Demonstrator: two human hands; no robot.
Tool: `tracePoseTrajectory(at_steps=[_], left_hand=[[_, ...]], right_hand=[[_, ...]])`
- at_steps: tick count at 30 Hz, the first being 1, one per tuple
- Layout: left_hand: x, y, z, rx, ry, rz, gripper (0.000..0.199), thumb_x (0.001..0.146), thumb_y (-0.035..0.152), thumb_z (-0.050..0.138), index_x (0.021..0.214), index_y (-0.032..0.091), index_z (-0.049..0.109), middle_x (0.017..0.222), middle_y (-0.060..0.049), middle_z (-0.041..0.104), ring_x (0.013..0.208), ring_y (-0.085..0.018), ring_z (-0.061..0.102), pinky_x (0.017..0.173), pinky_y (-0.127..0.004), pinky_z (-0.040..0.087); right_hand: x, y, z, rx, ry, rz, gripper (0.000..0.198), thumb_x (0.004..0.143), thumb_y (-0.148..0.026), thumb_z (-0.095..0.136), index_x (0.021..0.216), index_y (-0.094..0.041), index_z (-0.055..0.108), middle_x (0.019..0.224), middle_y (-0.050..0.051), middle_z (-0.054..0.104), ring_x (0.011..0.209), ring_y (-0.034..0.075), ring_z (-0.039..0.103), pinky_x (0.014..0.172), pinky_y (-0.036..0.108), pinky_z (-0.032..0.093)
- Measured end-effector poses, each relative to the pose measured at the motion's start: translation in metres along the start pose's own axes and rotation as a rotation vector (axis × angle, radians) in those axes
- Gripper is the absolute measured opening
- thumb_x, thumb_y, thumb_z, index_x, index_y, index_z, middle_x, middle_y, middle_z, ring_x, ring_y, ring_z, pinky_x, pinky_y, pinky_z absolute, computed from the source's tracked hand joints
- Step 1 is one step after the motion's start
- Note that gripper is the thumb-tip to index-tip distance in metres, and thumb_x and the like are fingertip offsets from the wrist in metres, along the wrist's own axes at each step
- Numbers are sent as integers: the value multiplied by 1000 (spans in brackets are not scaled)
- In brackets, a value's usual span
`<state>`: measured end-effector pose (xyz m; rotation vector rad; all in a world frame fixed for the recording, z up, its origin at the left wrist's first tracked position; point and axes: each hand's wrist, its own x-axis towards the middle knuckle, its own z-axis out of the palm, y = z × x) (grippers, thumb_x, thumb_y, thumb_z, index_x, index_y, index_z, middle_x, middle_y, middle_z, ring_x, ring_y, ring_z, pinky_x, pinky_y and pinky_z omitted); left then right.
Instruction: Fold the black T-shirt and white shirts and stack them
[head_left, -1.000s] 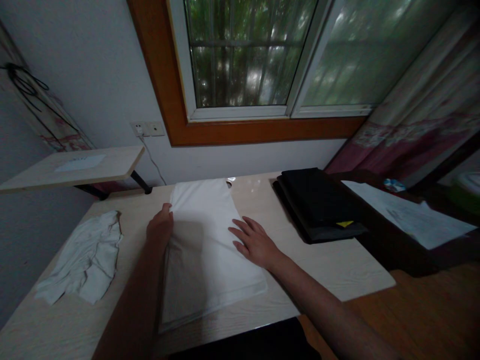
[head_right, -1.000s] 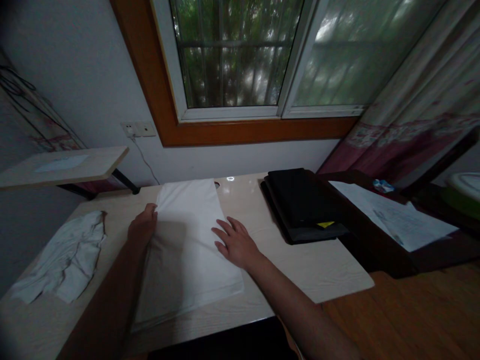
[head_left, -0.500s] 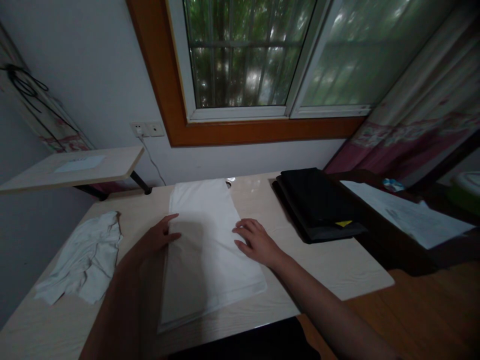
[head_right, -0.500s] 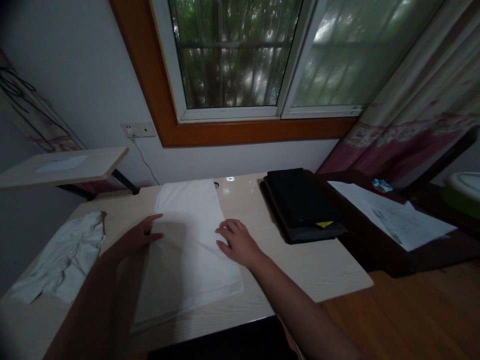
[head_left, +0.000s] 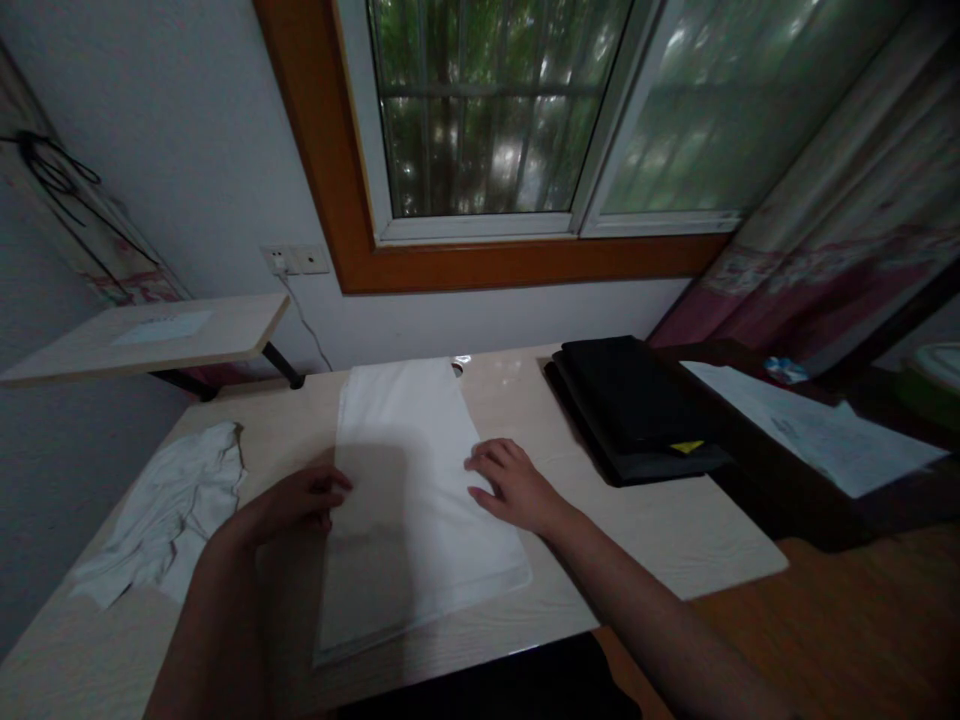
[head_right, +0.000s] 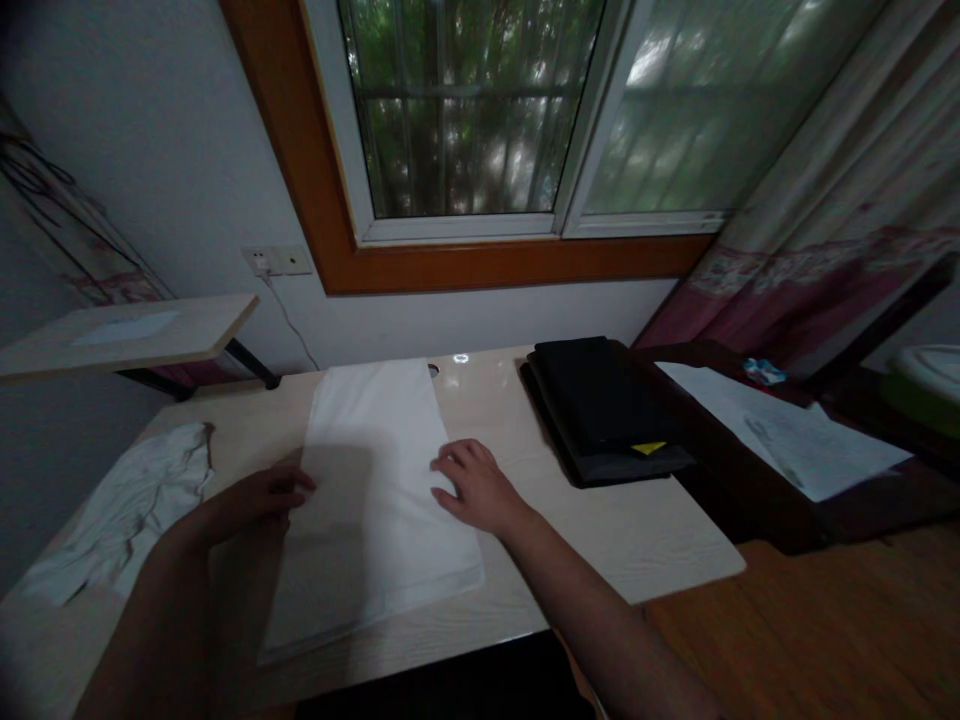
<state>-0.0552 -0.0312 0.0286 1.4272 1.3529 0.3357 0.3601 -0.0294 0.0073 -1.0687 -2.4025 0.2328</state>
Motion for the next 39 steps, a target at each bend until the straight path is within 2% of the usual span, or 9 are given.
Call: tracePoseTrajectory(at_steps=[3,9,12,18,24,29,35,39], left_hand=[[1,-3,-1,-24,-13,-56,41,75,55,71,95,19,66,77,0,66,66,-18,67,61,-27,48],[-7,0,-2,-18,-25,-160,43,70,58,75,86,18,71,70,-2,70,64,-19,66,60,-27,48],[-13,4,-1,23,-54,-182,44,71,62,73,77,18,72,67,-3,70,59,-17,63,57,-27,46],[-14,5,1,51,-139,-201,55,73,71,66,81,17,78,63,-6,70,55,-17,62,55,-27,45],[-14,13,1,100,-179,-143,56,77,71,63,85,18,80,65,-5,69,55,-16,59,57,-27,45],[-16,28,4,94,-91,13,47,82,62,61,99,22,80,75,-4,70,61,-16,58,57,-25,42],[-17,27,11,51,-163,-99,51,82,64,57,91,18,78,90,-9,77,60,-16,60,55,-26,44],[-15,18,12,-5,-195,-160,50,81,64,60,90,16,71,83,-10,78,53,-14,59,53,-26,44]], right_hand=[[0,-2,-2,16,5,24,22,92,-36,67,109,-24,65,116,10,63,111,28,52,98,46,44],[3,-3,-6,-19,-5,-16,12,92,-33,66,92,-22,63,101,7,62,105,27,51,97,45,43],[4,-3,-8,-7,9,-59,12,92,-31,65,84,-23,62,93,6,61,106,26,51,99,46,41],[3,-2,-8,44,-31,-115,22,92,-25,62,71,-23,57,79,3,58,96,23,54,90,39,44],[1,1,-6,87,-69,-166,25,90,-26,64,68,-23,54,78,2,58,90,21,55,84,36,44],[1,-2,-8,96,-41,-170,20,91,-37,68,79,-24,60,84,2,62,89,21,57,87,38,43],[4,-6,-11,97,-47,-170,21,90,-42,70,84,-24,62,86,3,63,88,20,59,87,37,44],[4,-6,-11,118,-52,-166,18,96,-36,62,82,-23,62,84,4,63,87,21,59,86,37,45]])
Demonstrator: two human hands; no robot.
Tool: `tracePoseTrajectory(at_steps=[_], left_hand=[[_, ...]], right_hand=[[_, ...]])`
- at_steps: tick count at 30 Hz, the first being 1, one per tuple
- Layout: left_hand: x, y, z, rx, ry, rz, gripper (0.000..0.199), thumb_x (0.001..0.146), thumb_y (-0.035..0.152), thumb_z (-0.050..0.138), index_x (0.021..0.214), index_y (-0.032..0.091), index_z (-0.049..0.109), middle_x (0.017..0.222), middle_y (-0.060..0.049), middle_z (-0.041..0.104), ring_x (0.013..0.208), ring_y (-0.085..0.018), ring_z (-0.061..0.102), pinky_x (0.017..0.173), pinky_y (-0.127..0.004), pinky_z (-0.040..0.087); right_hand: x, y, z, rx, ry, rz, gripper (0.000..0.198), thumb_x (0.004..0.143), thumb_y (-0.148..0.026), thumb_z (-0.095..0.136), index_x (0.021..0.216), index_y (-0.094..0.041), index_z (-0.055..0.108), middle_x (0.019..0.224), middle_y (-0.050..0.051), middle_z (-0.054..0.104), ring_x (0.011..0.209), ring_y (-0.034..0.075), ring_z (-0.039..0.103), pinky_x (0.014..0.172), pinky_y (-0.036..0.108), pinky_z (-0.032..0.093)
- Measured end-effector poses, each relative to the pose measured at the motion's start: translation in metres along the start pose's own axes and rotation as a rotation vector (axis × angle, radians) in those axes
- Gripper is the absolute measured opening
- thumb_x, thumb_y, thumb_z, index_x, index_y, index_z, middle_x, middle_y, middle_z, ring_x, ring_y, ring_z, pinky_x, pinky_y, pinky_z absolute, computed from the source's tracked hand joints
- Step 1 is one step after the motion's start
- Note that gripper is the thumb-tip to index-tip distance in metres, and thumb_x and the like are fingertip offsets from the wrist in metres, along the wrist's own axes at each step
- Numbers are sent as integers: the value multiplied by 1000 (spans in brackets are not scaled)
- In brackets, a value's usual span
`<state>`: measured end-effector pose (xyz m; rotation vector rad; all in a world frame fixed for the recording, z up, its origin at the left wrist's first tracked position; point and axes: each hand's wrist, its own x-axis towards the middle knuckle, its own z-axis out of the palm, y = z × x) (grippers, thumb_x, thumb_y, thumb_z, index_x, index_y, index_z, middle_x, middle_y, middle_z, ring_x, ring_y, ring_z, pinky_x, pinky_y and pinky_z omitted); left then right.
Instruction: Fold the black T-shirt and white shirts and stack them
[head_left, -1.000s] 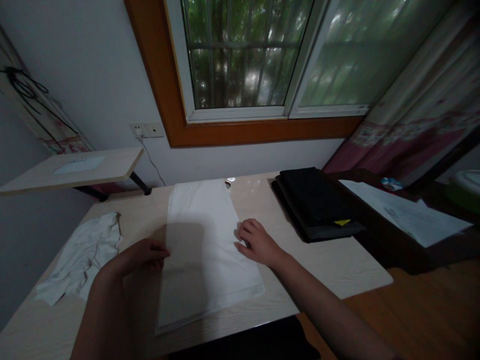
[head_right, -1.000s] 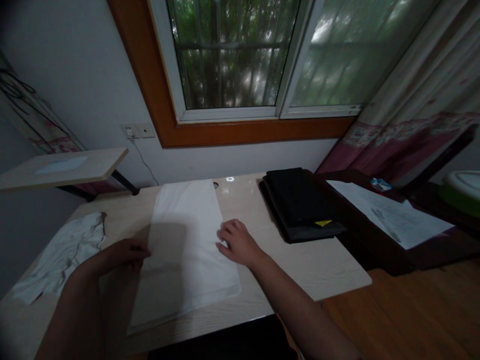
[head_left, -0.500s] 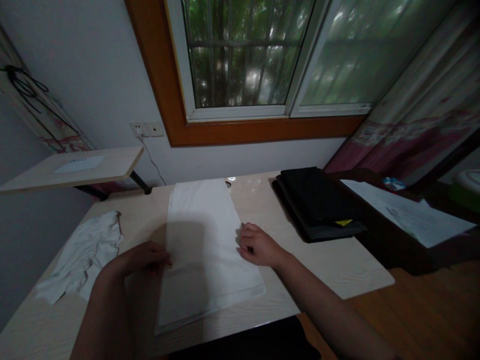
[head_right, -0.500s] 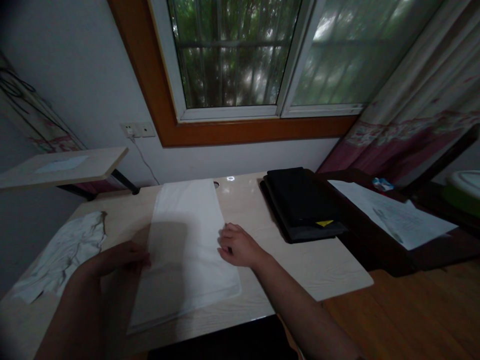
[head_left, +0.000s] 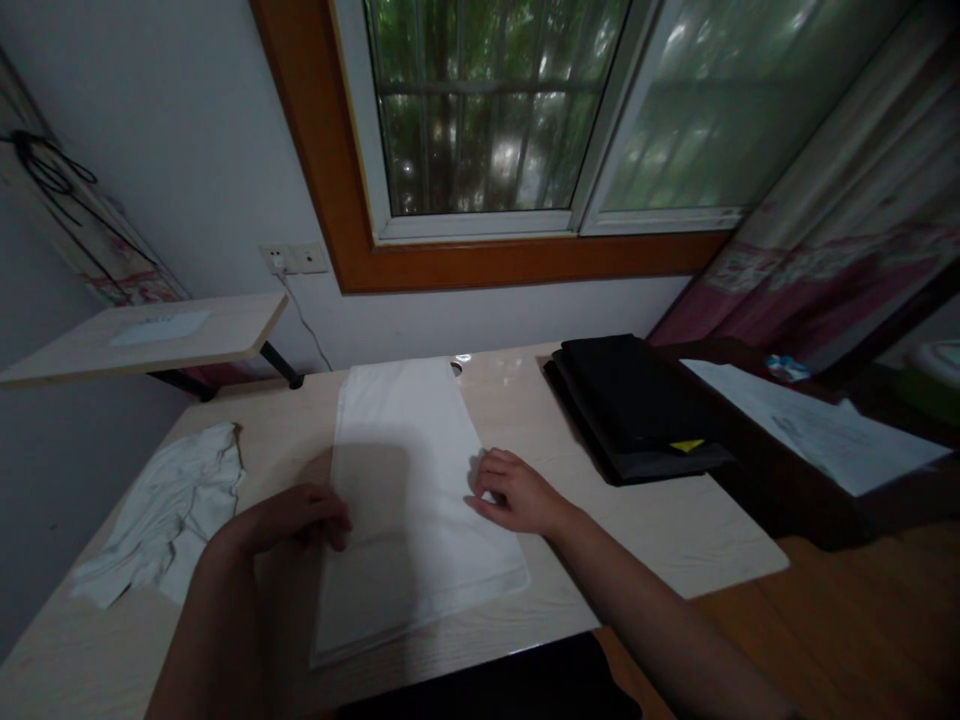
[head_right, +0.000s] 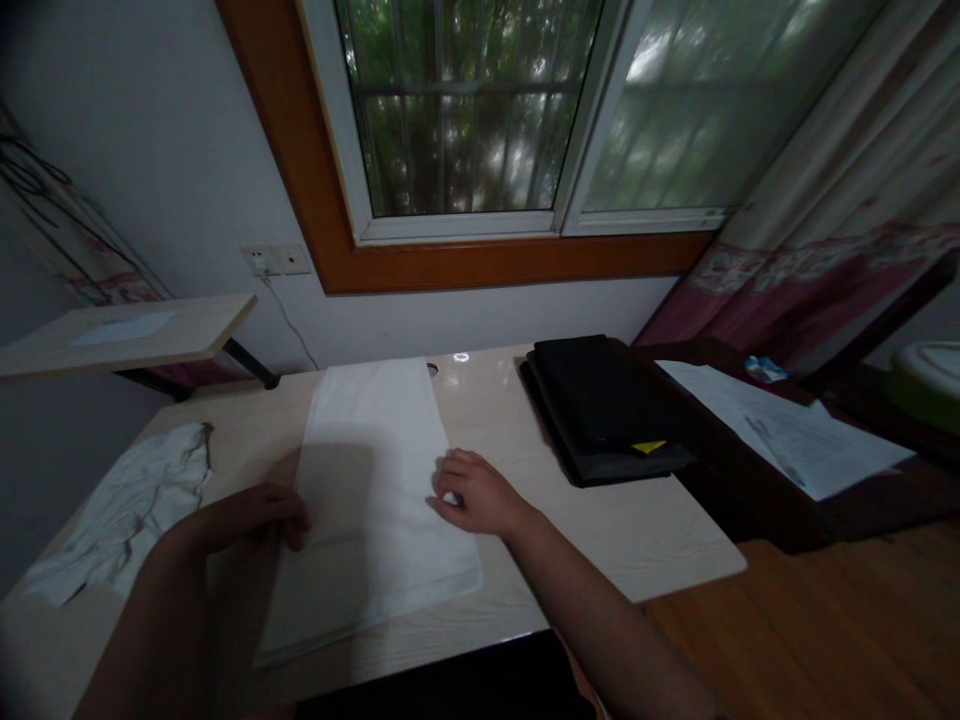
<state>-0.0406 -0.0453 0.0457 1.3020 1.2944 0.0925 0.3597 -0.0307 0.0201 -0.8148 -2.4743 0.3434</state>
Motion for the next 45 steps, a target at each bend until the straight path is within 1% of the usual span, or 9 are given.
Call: tracePoseTrajectory(at_steps=[4,11,14,20,27,31,35,41,45], left_hand=[[10,-2,-3,-21,108,97,48,82,62,62,103,19,65,89,-8,77,61,-17,64,54,-26,44],[55,-2,-16,255,878,335,30,84,43,56,100,20,68,104,-8,73,88,-21,69,87,-34,52],[79,0,-23,358,1054,325,34,85,36,54,112,21,67,115,-8,71,97,-22,67,97,-35,49],[123,11,-48,564,1135,254,46,87,31,58,130,17,60,120,-13,66,122,-28,57,113,-43,38],[158,19,-73,402,1260,205,47,84,35,67,127,19,59,108,-10,69,111,-28,62,102,-41,45],[164,19,-77,317,1282,214,44,88,38,63,128,21,56,96,-5,69,91,-23,68,86,-34,52],[162,18,-76,281,1326,257,44,92,33,57,133,19,50,94,-5,68,86,-21,68,83,-33,52],[157,18,-77,342,1332,297,38,89,23,56,126,17,56,95,-7,67,93,-23,67,90,-36,52],[159,20,-75,406,1367,283,38,87,13,51,124,14,58,111,-13,65,108,-26,62,100,-40,48]], right_hand=[[1,1,1,54,13,-13,22,99,-32,54,80,-23,62,80,5,62,82,21,57,84,38,46],[1,2,3,103,8,-19,20,98,-28,52,81,-23,62,79,4,61,80,20,57,83,38,47],[1,4,5,96,6,-19,19,97,-27,52,82,-23,62,79,4,61,80,20,57,85,38,48],[1,5,8,98,17,-39,17,96,-24,54,81,-22,60,78,3,59,78,19,54,86,38,47],[0,8,11,93,9,-52,10,93,-20,57,84,-22,59,80,4,59,81,20,53,85,37,45],[-1,6,10,71,-9,-51,8,92,-18,57,84,-22,58,80,4,57,80,20,52,83,37,45],[-1,3,9,34,-28,-50,7,91,-18,56,85,-22,58,81,4,58,82,20,52,81,36,45],[-1,2,8,4,-48,-58,1,90,-21,59,89,-22,59,85,5,60,85,21,53,82,36,45],[-1,1,6,19,-48,-71,2,90,-22,59,88,-22,58,83,5,59,82,21,52,80,35,45]])
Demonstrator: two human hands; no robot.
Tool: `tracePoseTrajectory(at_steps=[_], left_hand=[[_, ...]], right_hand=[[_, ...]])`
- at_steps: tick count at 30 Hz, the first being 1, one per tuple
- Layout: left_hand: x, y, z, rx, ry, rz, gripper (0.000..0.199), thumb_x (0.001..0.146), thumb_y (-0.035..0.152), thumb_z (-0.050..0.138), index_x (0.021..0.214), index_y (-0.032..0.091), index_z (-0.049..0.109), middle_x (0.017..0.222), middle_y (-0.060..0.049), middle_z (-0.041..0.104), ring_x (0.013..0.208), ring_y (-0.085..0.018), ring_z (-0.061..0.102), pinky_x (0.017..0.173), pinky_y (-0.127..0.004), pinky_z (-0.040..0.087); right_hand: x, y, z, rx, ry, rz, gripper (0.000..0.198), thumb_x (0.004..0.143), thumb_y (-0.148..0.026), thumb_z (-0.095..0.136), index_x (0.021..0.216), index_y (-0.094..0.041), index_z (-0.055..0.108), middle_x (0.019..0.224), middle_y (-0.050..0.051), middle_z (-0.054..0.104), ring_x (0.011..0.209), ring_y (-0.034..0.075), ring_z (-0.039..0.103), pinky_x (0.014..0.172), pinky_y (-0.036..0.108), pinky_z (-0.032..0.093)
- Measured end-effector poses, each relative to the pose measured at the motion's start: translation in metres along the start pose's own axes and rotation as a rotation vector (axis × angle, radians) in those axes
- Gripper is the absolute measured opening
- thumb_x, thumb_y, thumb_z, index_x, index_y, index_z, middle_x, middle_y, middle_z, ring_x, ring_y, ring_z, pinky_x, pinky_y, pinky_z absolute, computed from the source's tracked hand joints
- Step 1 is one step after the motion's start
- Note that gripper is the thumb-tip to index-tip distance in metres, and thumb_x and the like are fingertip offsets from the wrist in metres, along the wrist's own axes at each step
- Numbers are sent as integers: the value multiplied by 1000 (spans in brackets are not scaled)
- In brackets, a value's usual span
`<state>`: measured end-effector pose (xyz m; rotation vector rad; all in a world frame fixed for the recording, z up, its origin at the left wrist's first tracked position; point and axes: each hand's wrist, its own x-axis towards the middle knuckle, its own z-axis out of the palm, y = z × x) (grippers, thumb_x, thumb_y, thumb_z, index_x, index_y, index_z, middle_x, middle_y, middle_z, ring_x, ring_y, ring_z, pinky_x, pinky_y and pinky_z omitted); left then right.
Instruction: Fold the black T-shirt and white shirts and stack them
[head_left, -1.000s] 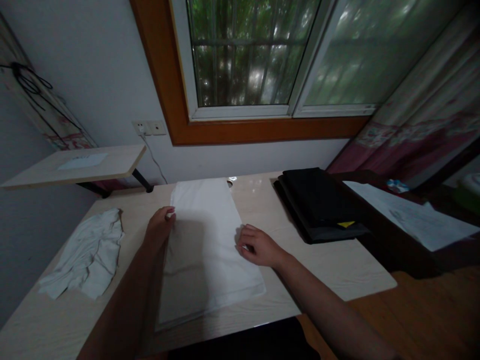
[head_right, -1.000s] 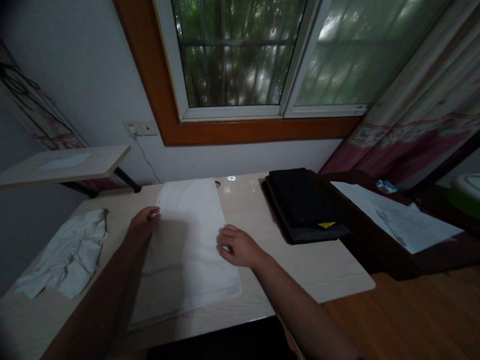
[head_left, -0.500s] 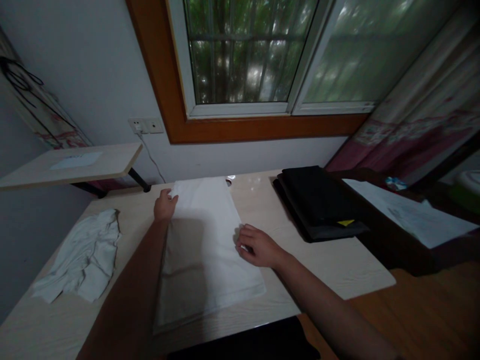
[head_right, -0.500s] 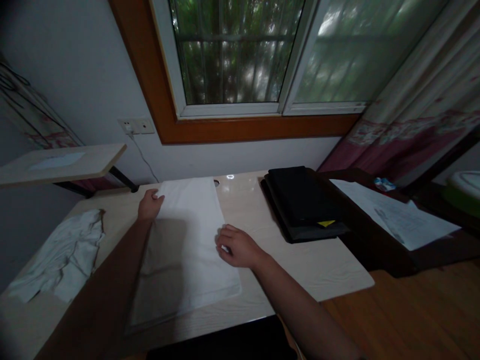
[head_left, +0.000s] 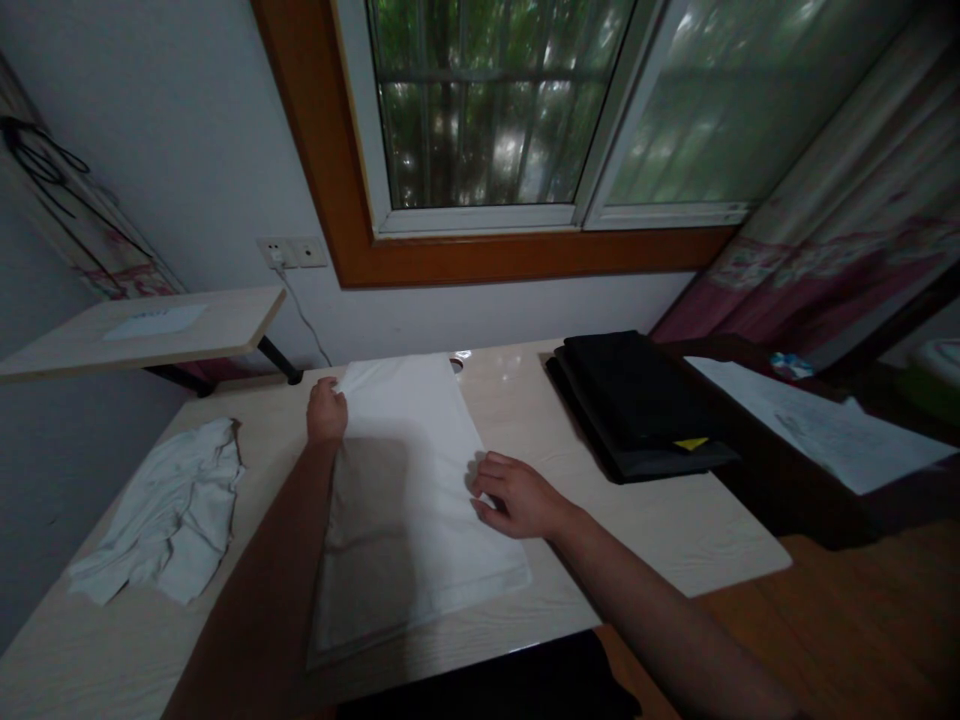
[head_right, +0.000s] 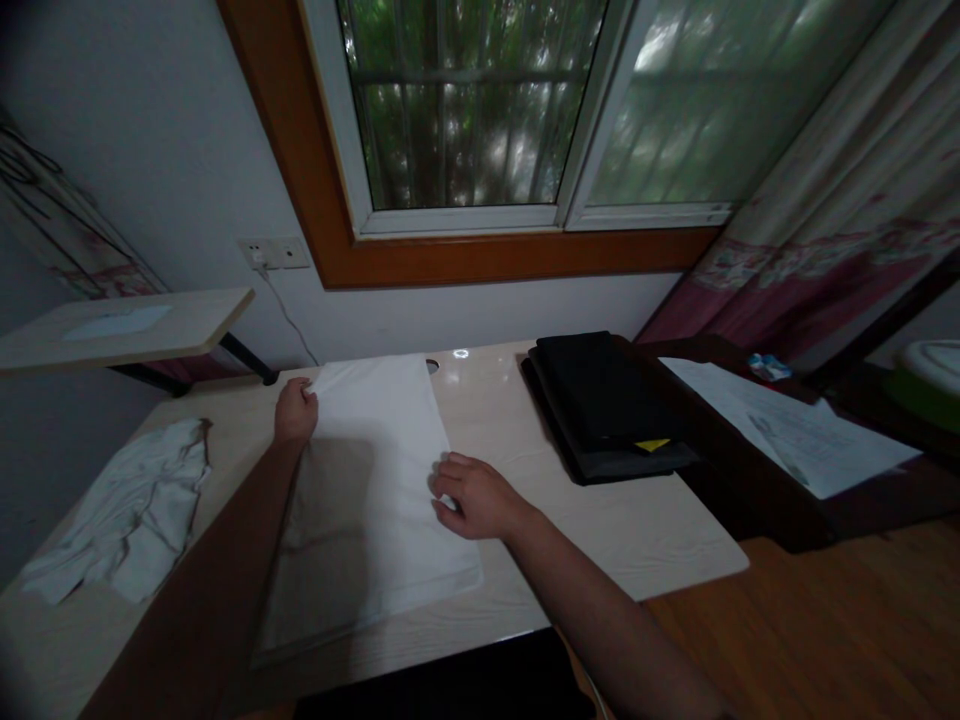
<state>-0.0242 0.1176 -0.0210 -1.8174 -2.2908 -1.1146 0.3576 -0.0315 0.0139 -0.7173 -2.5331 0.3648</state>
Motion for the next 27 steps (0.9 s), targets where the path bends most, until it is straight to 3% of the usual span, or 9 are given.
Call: tracePoseTrajectory(at_steps=[3,8,12,15,19,27], left_hand=[[-3,2,2,52,19,20,40,87,9,48,125,14,58,119,-16,61,116,-28,58,105,-43,44],[-7,5,1,131,23,36,39,89,8,43,121,15,65,111,-17,61,114,-32,56,104,-49,42],[-14,12,-2,170,13,68,40,94,14,42,123,21,69,128,-19,57,123,-35,50,99,-51,45],[-21,17,-4,207,-39,185,40,96,19,45,128,26,68,145,-13,53,137,-35,42,107,-53,41],[-33,14,-9,264,-165,341,45,99,27,44,140,30,60,152,-8,52,145,-30,40,119,-54,28],[-66,-5,-37,257,-264,418,48,99,36,48,146,37,53,158,-7,47,147,-42,35,113,-72,26]], right_hand=[[0,0,-1,9,3,-6,3,90,-22,59,88,-22,58,82,4,59,81,20,52,79,35,45],[0,1,1,21,5,-19,4,90,-22,59,86,-22,57,79,4,59,79,20,52,78,35,46],[0,1,1,35,18,-27,7,90,-21,58,83,-22,57,77,3,58,78,20,51,76,35,45],[1,0,0,47,26,-25,8,90,-20,58,82,-22,57,76,3,58,77,19,51,75,34,45],[1,0,1,55,34,-36,11,90,-19,57,80,-23,56,74,2,57,74,19,50,74,34,44],[1,0,0,76,35,-28,18,93,-21,53,75,-23,54,71,2,56,71,18,50,74,34,45]])
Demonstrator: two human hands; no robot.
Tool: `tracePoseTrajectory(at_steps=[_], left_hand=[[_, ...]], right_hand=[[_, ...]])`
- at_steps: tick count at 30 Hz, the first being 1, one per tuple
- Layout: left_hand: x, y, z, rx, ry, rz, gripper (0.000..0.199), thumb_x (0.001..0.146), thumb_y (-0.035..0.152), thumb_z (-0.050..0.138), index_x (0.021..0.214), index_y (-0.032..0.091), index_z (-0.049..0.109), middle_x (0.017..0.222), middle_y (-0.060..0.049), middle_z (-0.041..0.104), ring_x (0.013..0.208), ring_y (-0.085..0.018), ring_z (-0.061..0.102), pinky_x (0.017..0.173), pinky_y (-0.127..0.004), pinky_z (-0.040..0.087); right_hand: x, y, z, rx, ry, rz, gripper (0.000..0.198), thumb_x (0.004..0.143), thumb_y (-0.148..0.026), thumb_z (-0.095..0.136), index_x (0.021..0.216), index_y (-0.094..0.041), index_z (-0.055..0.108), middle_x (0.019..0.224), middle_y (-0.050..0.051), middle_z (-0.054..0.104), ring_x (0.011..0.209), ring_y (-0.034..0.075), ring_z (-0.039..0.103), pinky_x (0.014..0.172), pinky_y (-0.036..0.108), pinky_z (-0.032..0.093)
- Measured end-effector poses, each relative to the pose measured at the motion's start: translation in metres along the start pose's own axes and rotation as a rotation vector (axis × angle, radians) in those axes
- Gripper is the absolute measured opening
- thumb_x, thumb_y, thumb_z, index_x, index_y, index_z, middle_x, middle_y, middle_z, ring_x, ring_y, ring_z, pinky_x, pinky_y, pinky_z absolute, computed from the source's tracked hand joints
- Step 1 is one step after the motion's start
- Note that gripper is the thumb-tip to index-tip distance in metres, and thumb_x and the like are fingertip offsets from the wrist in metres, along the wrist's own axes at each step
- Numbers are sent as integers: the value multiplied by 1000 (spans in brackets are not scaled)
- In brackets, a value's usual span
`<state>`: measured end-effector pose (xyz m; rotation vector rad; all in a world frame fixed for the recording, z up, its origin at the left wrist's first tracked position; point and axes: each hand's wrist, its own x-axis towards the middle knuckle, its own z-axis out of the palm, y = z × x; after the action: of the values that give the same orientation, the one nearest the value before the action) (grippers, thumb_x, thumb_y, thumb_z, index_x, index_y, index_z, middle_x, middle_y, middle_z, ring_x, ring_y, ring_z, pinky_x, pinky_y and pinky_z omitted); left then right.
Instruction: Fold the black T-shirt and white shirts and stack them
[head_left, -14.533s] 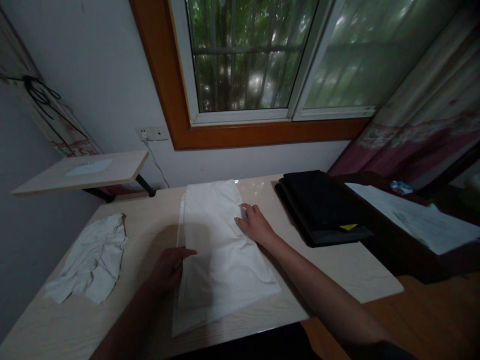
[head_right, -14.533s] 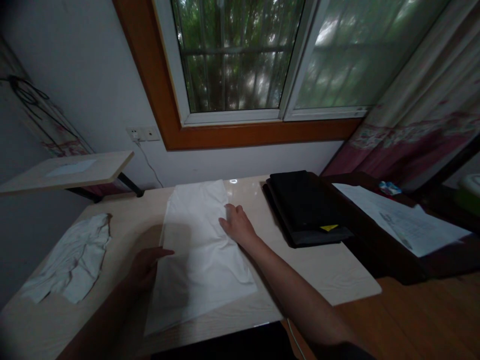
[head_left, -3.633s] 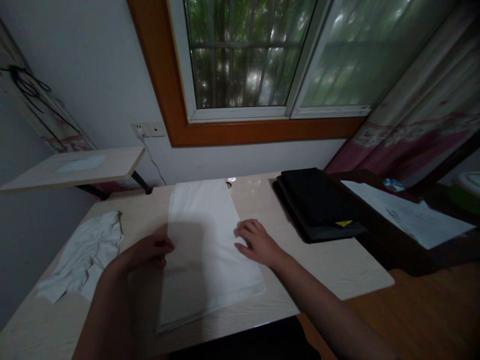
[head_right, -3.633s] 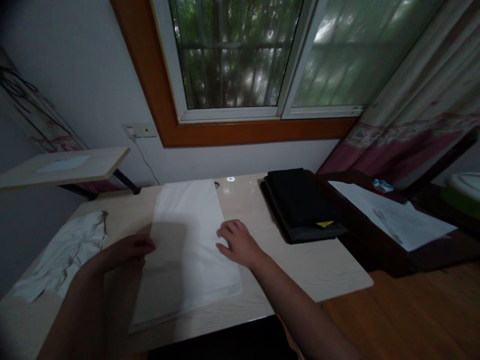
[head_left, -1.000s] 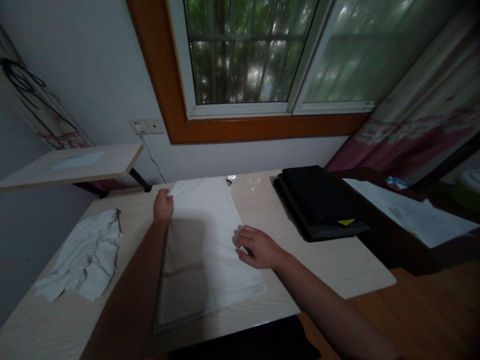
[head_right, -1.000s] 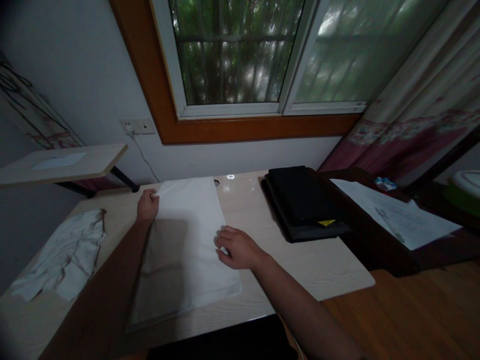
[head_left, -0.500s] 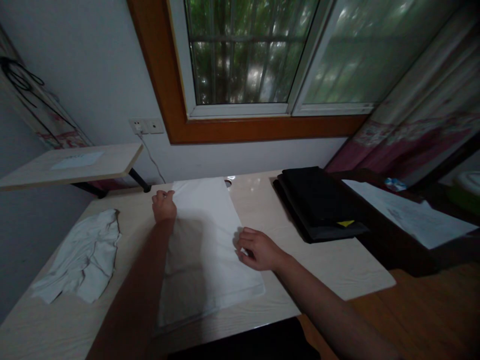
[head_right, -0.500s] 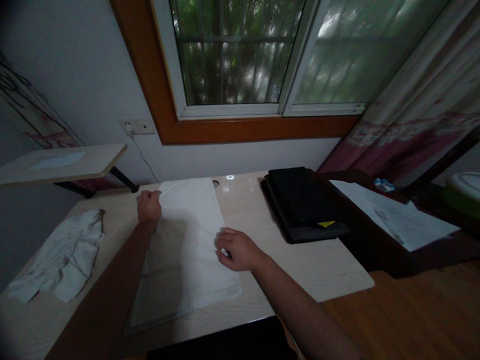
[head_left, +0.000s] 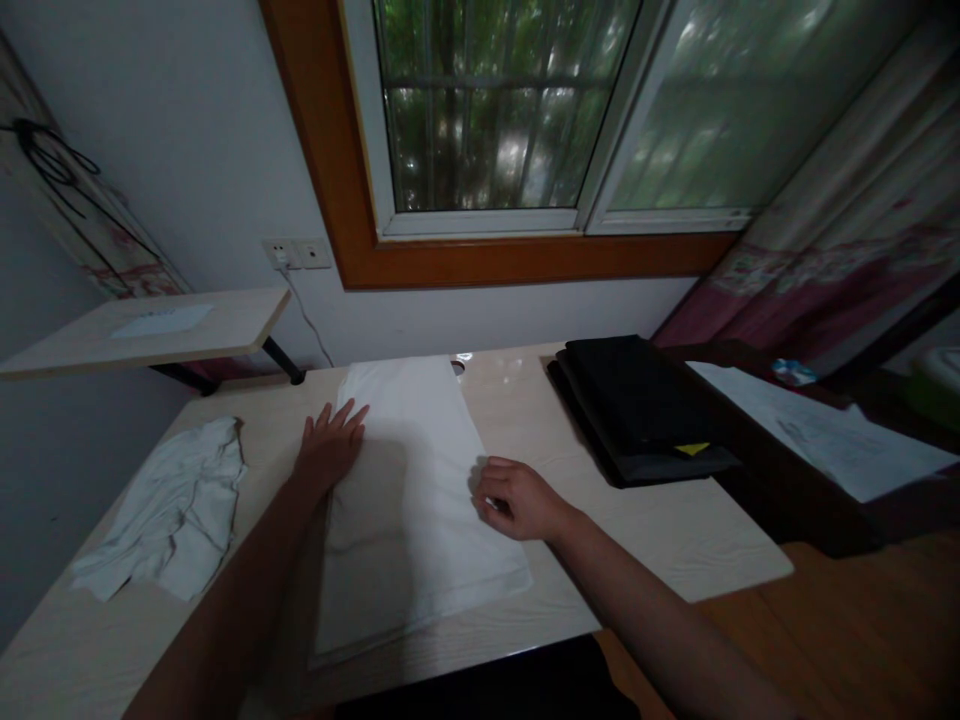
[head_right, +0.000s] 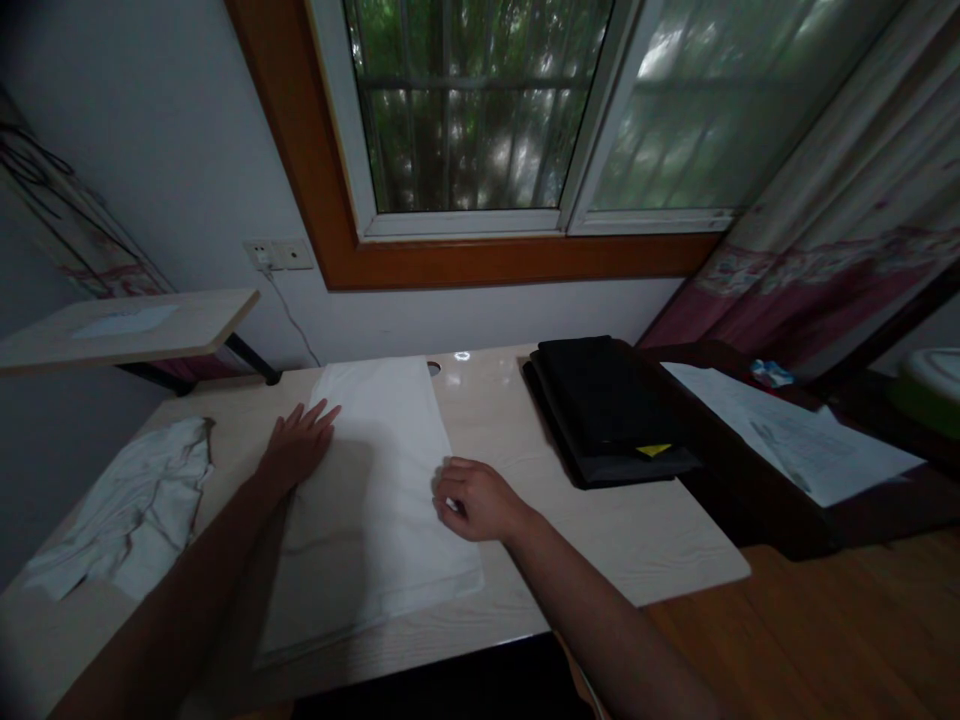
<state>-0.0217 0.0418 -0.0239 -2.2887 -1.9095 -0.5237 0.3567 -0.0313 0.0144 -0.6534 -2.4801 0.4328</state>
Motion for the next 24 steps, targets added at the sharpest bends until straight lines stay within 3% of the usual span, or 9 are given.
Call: tracePoseTrajectory(at_steps=[9,14,18,24], left_hand=[[-51,-36,-18,-131,-107,178,50,98,18,37,140,29,60,155,-7,51,147,-30,39,120,-58,29],[-60,-41,-26,-181,-161,267,49,99,20,38,138,35,61,154,-4,51,148,-28,38,122,-60,26],[-59,-42,-28,-230,-110,320,46,95,20,46,134,36,66,153,-4,52,147,-28,38,121,-56,30],[-58,-37,-28,-271,-57,391,43,89,19,59,126,37,71,143,-3,61,147,-28,38,121,-55,32]], right_hand=[[-2,5,2,48,55,17,22,93,-21,52,72,-23,55,68,2,55,70,18,51,75,35,47],[-5,10,1,95,116,61,18,94,-21,53,77,-22,57,70,2,57,71,18,52,69,33,45],[-8,19,-2,46,219,148,13,96,-20,53,93,-21,66,80,5,64,78,20,56,74,34,47],[-15,42,-6,-129,268,305,33,97,-16,55,126,-26,68,108,9,67,102,25,58,91,45,48]])
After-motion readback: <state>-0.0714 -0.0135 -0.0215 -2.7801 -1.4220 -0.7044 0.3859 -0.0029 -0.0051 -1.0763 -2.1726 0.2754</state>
